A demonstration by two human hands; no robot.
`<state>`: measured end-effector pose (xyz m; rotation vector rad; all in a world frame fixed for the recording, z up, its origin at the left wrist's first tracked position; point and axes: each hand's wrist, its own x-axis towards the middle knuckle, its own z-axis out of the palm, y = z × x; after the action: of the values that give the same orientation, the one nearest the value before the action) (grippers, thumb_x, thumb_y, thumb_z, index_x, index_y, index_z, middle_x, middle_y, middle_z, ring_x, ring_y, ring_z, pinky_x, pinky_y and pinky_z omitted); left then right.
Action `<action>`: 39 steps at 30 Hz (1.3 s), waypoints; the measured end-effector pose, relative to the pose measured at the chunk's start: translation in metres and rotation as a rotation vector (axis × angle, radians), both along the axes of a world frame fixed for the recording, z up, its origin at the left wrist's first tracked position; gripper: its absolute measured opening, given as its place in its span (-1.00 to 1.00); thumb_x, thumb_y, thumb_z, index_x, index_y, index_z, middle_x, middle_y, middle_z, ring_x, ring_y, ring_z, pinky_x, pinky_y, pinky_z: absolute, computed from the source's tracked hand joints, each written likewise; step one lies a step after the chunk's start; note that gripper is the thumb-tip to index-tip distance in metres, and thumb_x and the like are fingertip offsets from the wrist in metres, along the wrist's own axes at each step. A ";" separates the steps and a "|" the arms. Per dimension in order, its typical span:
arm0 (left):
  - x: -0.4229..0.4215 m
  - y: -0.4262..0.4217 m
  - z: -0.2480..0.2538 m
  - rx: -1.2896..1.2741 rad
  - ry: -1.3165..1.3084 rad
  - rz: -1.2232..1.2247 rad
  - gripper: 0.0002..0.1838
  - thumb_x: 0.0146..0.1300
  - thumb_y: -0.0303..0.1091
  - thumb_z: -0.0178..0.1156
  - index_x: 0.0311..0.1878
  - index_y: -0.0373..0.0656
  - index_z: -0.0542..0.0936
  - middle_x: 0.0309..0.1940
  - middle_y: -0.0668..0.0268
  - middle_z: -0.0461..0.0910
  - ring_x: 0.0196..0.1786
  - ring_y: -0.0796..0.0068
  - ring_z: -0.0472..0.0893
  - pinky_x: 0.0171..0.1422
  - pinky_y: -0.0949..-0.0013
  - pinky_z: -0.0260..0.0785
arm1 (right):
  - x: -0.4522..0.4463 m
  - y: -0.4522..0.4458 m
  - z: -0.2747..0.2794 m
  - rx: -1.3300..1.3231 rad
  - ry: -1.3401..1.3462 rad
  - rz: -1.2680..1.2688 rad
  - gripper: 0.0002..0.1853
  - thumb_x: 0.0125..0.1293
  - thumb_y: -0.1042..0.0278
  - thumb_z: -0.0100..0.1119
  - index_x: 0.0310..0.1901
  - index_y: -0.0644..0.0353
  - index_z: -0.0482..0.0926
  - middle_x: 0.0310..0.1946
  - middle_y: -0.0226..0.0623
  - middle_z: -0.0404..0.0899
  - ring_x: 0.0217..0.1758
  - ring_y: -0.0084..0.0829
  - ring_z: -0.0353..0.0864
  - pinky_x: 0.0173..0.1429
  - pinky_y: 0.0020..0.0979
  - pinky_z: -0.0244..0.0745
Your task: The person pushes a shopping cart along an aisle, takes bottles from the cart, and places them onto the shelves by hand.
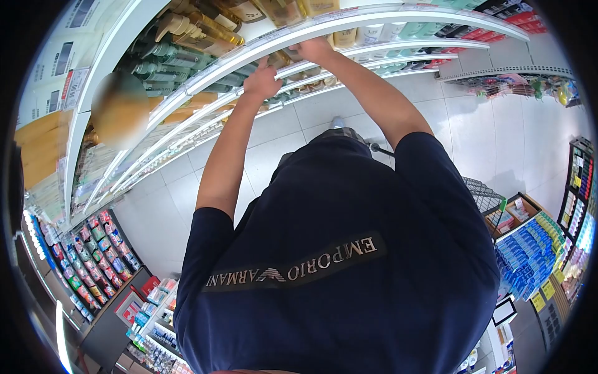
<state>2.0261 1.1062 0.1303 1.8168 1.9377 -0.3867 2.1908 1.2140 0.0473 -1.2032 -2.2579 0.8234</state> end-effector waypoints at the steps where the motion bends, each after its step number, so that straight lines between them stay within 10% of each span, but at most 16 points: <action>1: 0.000 0.000 -0.001 -0.001 0.000 0.000 -0.51 0.20 -0.12 0.17 0.16 -0.12 0.57 0.59 0.24 -0.09 0.18 0.01 0.57 0.23 0.06 0.47 | 0.001 -0.002 0.001 -0.001 0.000 0.000 -0.60 0.25 0.25 0.28 0.12 0.09 0.55 0.07 -0.07 0.56 0.16 -0.04 0.52 0.22 -0.12 0.44; 12: 0.000 -0.001 -0.006 0.010 -0.027 0.045 -0.60 0.15 -0.15 0.21 0.02 -0.09 0.66 0.58 0.25 -0.10 0.20 0.01 0.55 0.24 0.02 0.45 | 0.001 -0.011 0.012 0.081 0.051 -0.067 -0.57 0.22 0.26 0.31 0.12 0.16 0.53 0.07 -0.02 0.54 0.16 0.01 0.50 0.22 -0.11 0.43; 22: 0.014 -0.033 0.002 0.180 -0.087 -0.056 -0.25 0.15 -0.27 0.23 0.42 -0.13 0.23 0.58 0.25 -0.22 0.22 -0.09 0.49 0.22 -0.01 0.45 | -0.003 -0.023 0.020 0.110 0.039 -0.129 -0.68 0.30 0.28 0.19 0.04 0.22 0.54 -0.09 0.05 0.60 -0.05 0.11 0.57 0.02 -0.01 0.49; 30: 0.007 -0.160 -0.072 -0.110 -0.776 -0.015 -0.41 0.14 -0.15 0.35 0.19 -0.24 0.49 0.14 -0.04 0.51 0.03 0.07 0.61 0.11 0.19 0.49 | 0.041 -0.186 -0.008 0.196 0.047 -0.255 -0.59 0.11 0.52 0.10 0.06 0.21 0.45 0.33 0.02 0.29 0.05 0.09 0.56 -0.01 -0.04 0.56; 32: -0.005 -0.190 -0.137 -0.100 -0.865 0.024 -0.47 0.17 -0.16 0.33 0.15 -0.25 0.52 0.06 -0.01 0.57 -0.01 0.10 0.63 0.09 0.21 0.49 | 0.067 -0.255 -0.030 0.120 -0.012 -0.255 -0.57 0.06 0.55 0.13 0.04 0.17 0.48 0.31 -0.01 0.32 0.13 0.05 0.53 0.08 -0.06 0.52; 39: 0.008 -0.175 -0.128 -0.151 -0.795 -0.225 -0.59 0.24 -0.22 0.23 0.10 -0.23 0.54 -0.07 0.09 0.67 -0.16 0.27 0.68 -0.01 0.27 0.48 | 0.150 -0.396 0.015 0.156 -0.354 -0.828 -0.71 0.05 0.53 0.15 -0.13 0.13 0.57 0.20 -0.17 0.43 0.20 -0.06 0.44 0.21 -0.10 0.37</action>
<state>2.0341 0.9309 0.0018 1.7235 1.1362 0.1200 2.3408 0.8180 0.0627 -2.0879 -1.7236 0.1156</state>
